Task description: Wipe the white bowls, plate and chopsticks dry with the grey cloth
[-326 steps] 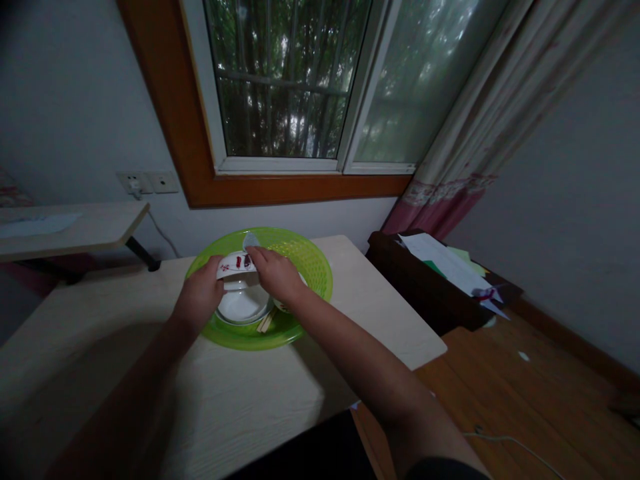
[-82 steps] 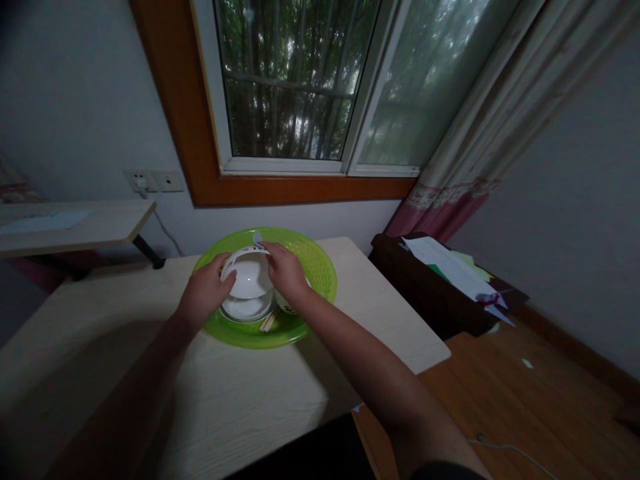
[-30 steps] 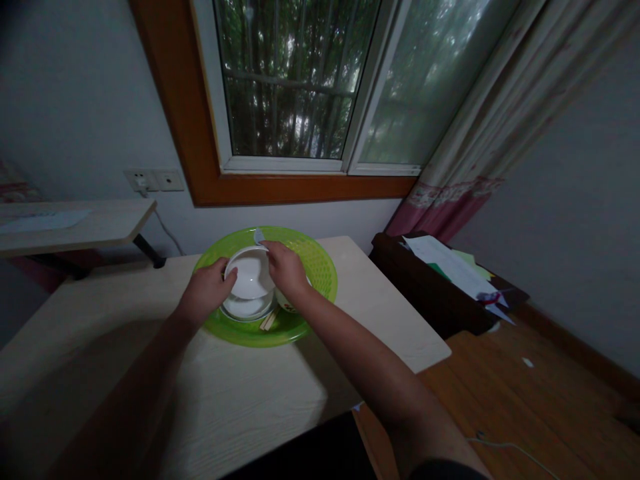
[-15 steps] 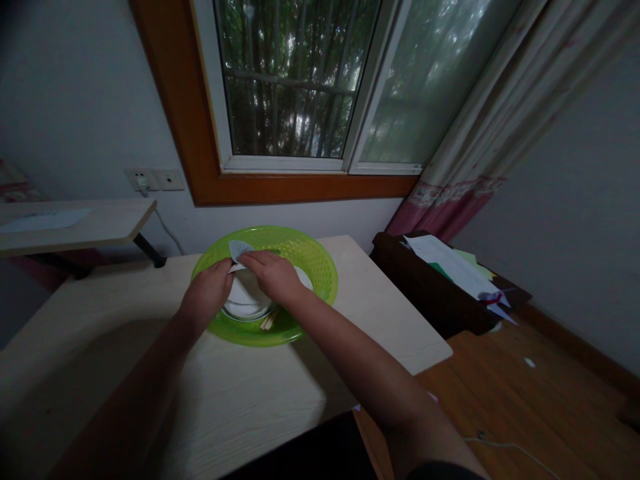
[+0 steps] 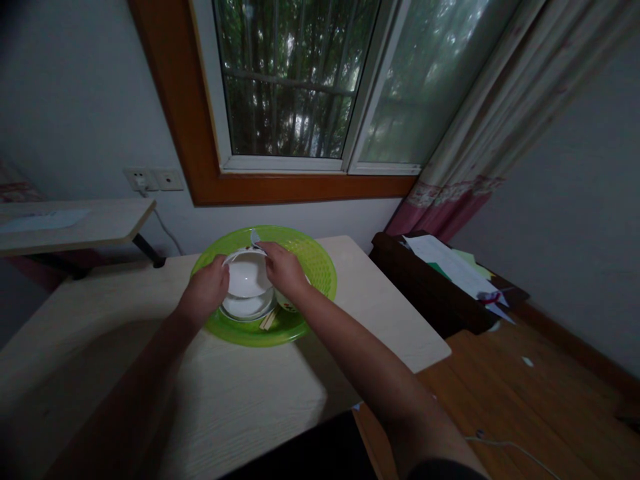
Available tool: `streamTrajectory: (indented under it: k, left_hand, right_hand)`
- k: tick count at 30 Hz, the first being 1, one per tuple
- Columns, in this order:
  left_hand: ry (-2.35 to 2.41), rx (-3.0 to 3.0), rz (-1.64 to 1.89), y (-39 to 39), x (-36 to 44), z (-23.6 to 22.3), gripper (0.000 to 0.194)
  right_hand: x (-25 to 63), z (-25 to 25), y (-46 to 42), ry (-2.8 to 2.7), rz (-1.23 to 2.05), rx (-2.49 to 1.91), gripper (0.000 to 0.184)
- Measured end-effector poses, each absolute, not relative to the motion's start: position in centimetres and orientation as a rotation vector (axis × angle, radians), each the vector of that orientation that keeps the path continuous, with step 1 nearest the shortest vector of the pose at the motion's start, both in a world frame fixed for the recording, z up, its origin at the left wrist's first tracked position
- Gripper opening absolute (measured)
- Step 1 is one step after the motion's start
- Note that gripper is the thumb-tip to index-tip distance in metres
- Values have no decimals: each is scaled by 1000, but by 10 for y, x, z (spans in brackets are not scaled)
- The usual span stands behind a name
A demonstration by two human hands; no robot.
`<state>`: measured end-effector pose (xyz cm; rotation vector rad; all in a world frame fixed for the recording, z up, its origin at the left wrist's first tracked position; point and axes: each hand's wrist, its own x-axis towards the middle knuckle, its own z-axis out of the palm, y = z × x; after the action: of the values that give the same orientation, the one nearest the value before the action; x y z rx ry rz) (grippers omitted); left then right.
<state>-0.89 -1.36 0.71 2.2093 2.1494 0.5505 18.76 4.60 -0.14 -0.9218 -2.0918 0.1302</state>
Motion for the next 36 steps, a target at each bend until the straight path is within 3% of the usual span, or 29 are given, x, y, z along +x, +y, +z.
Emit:
streamTrajectory:
  k: [6, 12, 18, 27, 36]
  left_hand:
    - [2030, 2376, 545, -19, -6, 5, 38]
    - [1932, 2257, 922, -15, -10, 7, 34]
    - [2004, 2156, 584, -15, -9, 15, 34]
    - [2020, 2254, 700, -16, -10, 6, 41]
    - [2176, 2127, 570, -20, -20, 24, 41]
  right_hand:
    - [184, 2, 32, -2364, 8, -846, 54]
    - [186, 4, 38, -2106, 166, -880, 50]
    - [189, 2, 46, -1950, 182, -952, 42]
    - [187, 5, 36, -2216, 97, -828, 56]
    - [191, 22, 35, -2190, 271, -725, 35]
